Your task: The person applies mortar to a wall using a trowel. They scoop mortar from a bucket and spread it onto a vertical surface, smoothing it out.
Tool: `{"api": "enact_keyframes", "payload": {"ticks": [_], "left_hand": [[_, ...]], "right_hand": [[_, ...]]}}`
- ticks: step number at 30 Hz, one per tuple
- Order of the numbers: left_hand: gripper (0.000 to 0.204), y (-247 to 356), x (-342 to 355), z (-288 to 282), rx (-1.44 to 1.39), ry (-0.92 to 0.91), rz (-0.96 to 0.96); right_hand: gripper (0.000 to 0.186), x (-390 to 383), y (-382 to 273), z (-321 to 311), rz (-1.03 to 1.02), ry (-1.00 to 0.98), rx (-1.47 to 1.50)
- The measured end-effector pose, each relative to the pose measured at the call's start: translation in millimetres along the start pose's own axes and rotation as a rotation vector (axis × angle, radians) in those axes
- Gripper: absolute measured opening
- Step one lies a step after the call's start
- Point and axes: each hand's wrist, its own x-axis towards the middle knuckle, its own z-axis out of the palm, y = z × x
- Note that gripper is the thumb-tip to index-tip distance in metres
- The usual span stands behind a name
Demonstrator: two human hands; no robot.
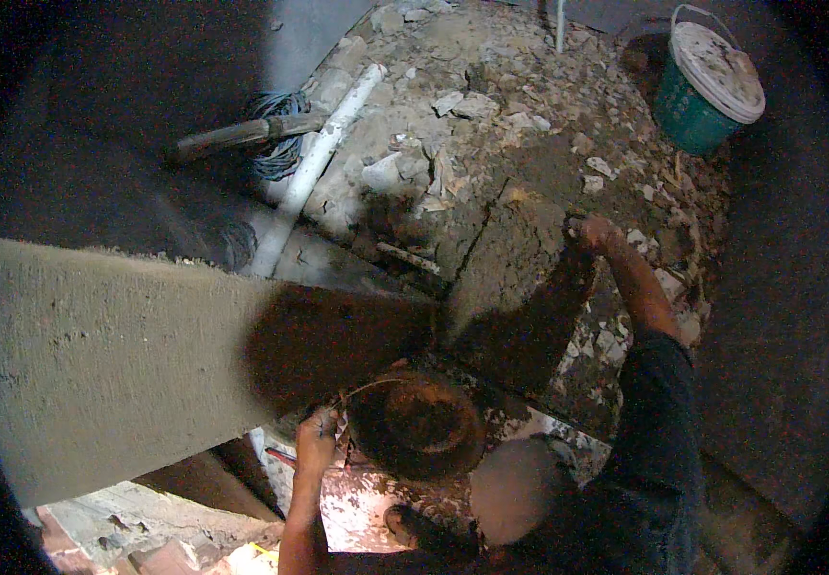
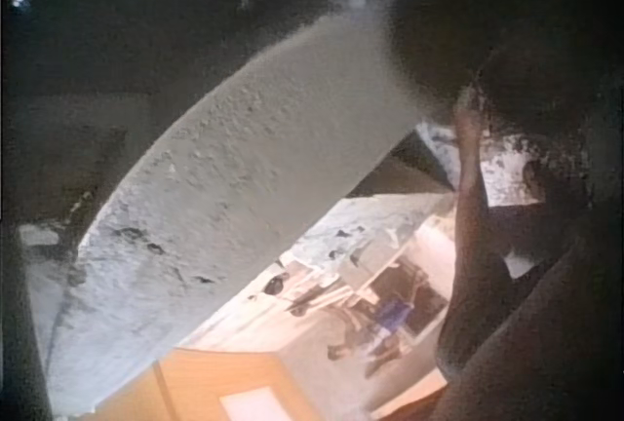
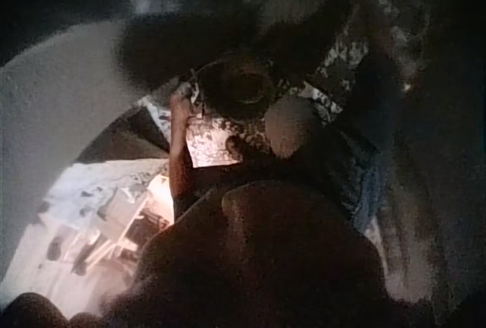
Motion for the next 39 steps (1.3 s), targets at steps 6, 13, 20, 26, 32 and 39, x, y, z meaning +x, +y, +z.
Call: {"api": "enact_keyframes", "payload": {"ticks": [6,13,20,26,32,39], "left_hand": [[0.019,-55,12,9,-0.034,-0.005,0.104],[0.029,-50,24,12,0.206,0.092,0.408],[0.027,-36,20,2,0.006,-0.109,0.143],[0.035,-48,33,6,0.092,-0.187,0.251],[0.033,-21,19,-3,0.095,-0.071,0.209],[0.032,-34,20,-5,0.214,-0.167,0.247]], "right_hand": [[0.023,-59,-25,27,-0.008,-0.143,0.179],[0.026,-149,-47,25,-0.029,-0.159,0.439],[0.032,-256,-129,-77,-0.372,-0.143,0.567],[0.037,-311,-273,-134,-0.515,-0.185,0.186],[0.038,-303,-273,-103,-0.378,0.097,0.114],[0.036,-202,-59,-2,0.146,0.493,-0.091]]}}
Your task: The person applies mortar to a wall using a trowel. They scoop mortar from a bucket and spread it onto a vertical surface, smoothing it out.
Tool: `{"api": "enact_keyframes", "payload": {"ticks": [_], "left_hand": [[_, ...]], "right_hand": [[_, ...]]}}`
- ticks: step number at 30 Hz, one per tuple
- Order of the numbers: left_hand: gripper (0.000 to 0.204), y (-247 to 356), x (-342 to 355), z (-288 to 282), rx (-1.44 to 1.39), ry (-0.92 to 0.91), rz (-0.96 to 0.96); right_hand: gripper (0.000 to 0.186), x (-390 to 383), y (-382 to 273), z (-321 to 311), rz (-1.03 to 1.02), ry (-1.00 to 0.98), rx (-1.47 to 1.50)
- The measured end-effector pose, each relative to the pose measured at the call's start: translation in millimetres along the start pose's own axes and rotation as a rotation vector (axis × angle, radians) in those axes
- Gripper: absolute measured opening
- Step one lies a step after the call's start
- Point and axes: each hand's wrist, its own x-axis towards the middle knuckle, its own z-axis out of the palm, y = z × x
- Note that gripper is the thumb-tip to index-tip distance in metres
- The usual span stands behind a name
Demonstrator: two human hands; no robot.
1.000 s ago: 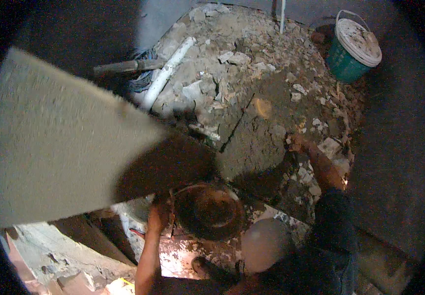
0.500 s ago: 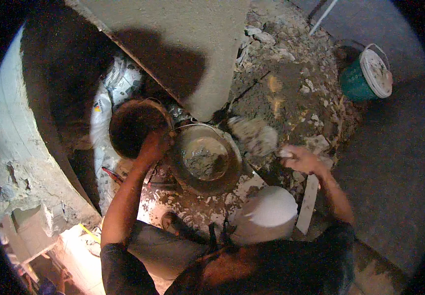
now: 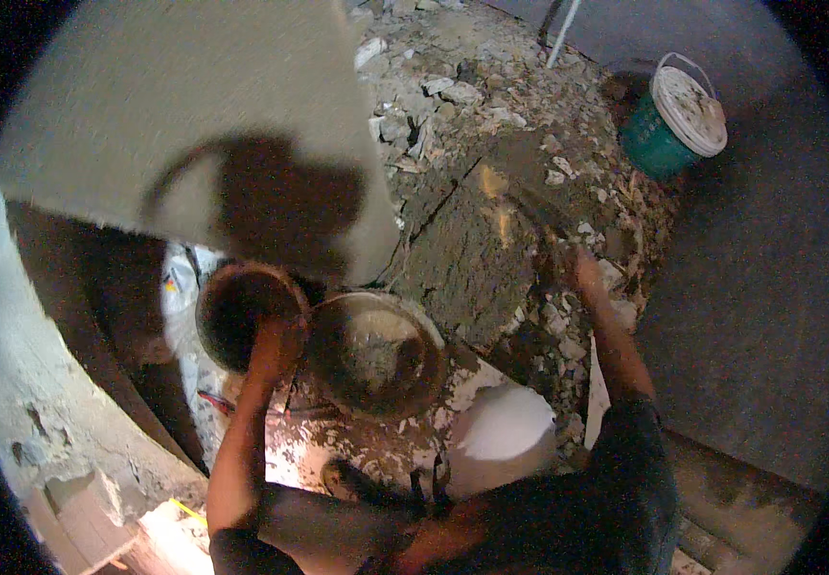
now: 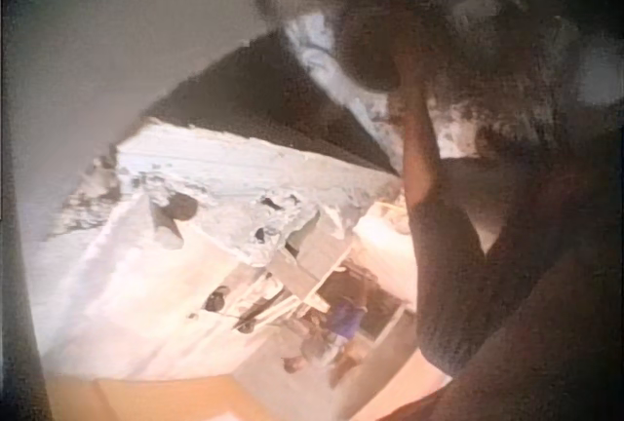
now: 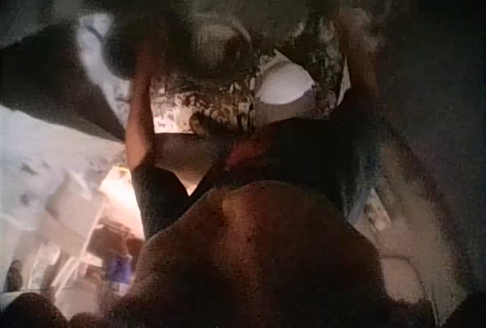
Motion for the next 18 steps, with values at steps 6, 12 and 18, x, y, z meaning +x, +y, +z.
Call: {"api": "enact_keyframes", "payload": {"ticks": [6,12,18], "left_hand": [[0.032,-8,3,4,0.059,0.078,0.107],[0.029,-7,1,5,0.019,0.002,0.048],[0.027,-30,-3,11,-0.005,0.082,0.151]], "right_hand": [[0.030,67,28,71,0.280,-0.306,-0.014],[0.034,16,-75,68,0.128,-0.311,0.241],[0.038,-45,-63,25,0.321,-0.180,0.382]]}}
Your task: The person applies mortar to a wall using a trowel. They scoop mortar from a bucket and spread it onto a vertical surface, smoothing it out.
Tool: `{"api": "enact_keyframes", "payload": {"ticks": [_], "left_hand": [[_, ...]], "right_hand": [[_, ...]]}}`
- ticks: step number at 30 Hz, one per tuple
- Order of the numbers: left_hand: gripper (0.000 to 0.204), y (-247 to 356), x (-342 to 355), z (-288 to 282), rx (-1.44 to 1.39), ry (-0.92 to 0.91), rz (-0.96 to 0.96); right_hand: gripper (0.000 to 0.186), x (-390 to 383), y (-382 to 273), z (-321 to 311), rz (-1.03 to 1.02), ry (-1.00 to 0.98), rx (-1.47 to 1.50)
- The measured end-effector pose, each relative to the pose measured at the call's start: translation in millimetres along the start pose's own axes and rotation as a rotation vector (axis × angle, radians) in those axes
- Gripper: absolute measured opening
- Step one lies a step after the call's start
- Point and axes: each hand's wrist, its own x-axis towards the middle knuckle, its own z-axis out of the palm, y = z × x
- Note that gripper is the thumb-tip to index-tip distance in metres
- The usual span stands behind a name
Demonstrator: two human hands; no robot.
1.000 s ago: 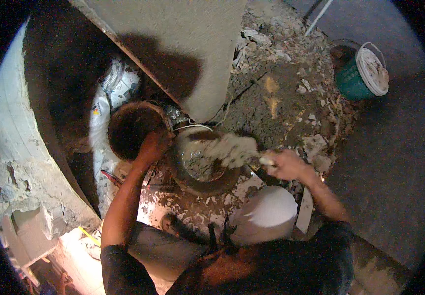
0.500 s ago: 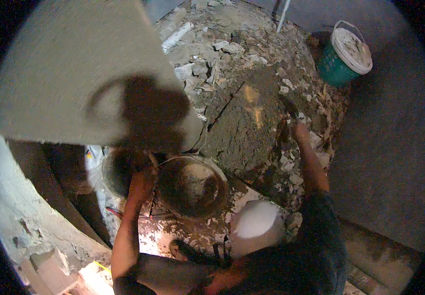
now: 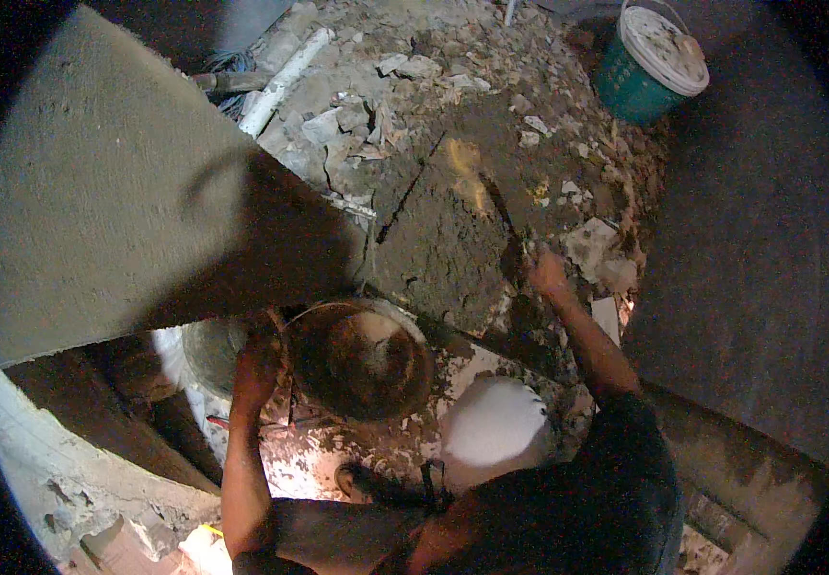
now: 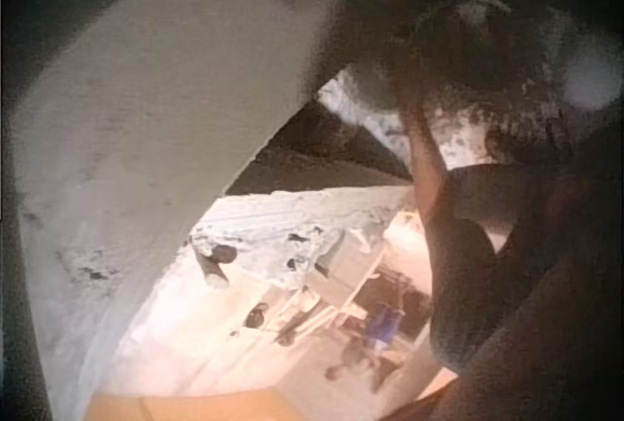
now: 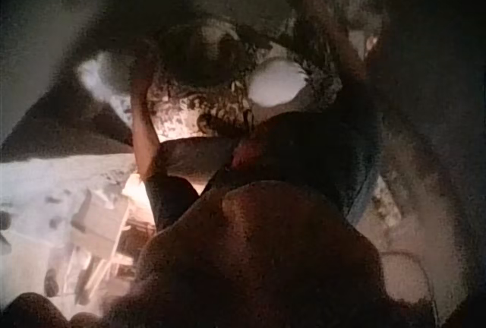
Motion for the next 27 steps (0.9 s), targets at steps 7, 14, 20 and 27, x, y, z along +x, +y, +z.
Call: {"api": "enact_keyframes", "payload": {"ticks": [7,14,20,27], "left_hand": [[0.031,23,21,-6,0.042,0.006,0.011],[0.032,22,5,-8,0.011,-0.164,-0.326],[0.032,10,4,2,-0.098,-0.004,-0.092],[0.033,23,8,-6,0.122,0.080,-0.019]], "right_hand": [[0.039,39,159,44,-0.140,0.172,-0.576],[0.044,85,64,-5,-0.064,-0.229,-0.126],[0.043,45,32,-23,-0.203,-0.257,-0.120],[0.037,-18,51,-7,-0.151,0.059,-0.218]]}}
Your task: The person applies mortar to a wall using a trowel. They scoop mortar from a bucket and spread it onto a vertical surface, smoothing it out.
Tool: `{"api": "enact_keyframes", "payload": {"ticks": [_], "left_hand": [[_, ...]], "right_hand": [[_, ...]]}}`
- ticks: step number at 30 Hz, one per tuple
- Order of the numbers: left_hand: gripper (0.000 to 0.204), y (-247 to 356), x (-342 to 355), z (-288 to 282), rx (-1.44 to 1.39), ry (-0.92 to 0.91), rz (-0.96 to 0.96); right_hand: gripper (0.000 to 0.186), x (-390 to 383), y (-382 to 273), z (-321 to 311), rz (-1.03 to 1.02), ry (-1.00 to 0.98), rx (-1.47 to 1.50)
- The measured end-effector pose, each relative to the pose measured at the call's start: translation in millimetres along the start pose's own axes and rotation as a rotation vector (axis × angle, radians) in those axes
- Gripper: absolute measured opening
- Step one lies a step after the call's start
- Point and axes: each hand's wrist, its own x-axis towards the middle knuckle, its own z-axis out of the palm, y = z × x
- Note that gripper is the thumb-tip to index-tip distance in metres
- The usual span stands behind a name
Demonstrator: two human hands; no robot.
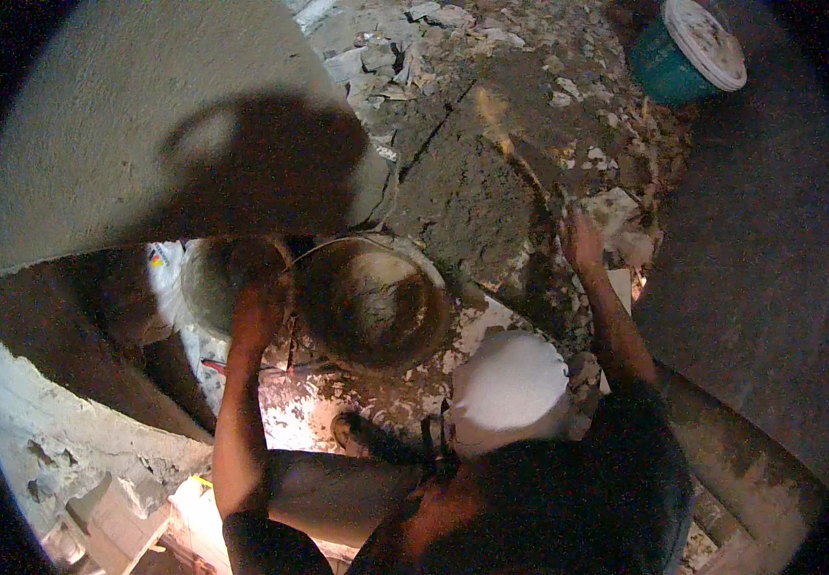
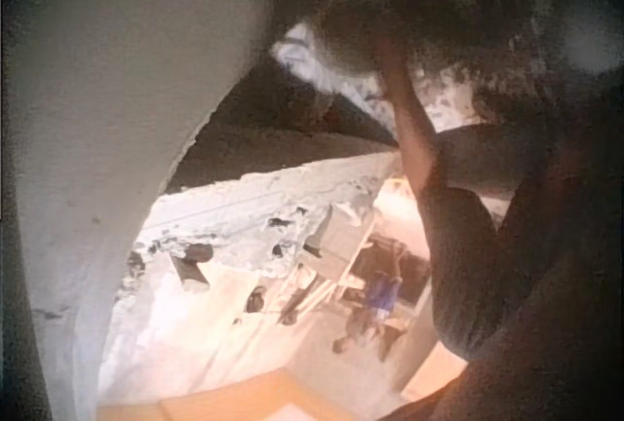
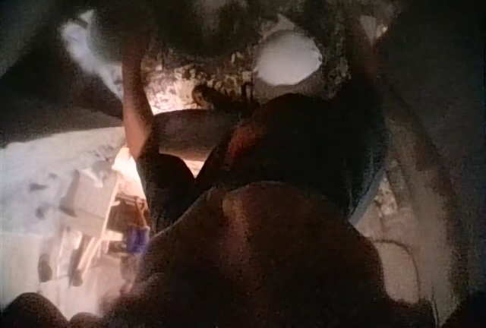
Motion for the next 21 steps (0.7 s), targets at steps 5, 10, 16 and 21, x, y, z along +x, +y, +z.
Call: {"api": "enact_keyframes", "payload": {"ticks": [5,10,16,21], "left_hand": [[0.033,2,0,-6,-0.052,-0.219,-0.171],[0.028,20,3,-11,-0.174,-0.056,-0.130],[0.025,20,2,-15,-0.183,-0.098,-0.046],[0.025,6,-1,-5,-0.115,0.011,-0.015]], "right_hand": [[0.041,-36,-38,-24,-0.251,-0.261,-0.259],[0.048,-15,-45,-71,-0.819,-0.230,-0.421],[0.049,32,-19,-122,-0.537,-0.584,-0.690],[0.038,21,-115,-97,-0.517,-0.251,-0.408]]}}
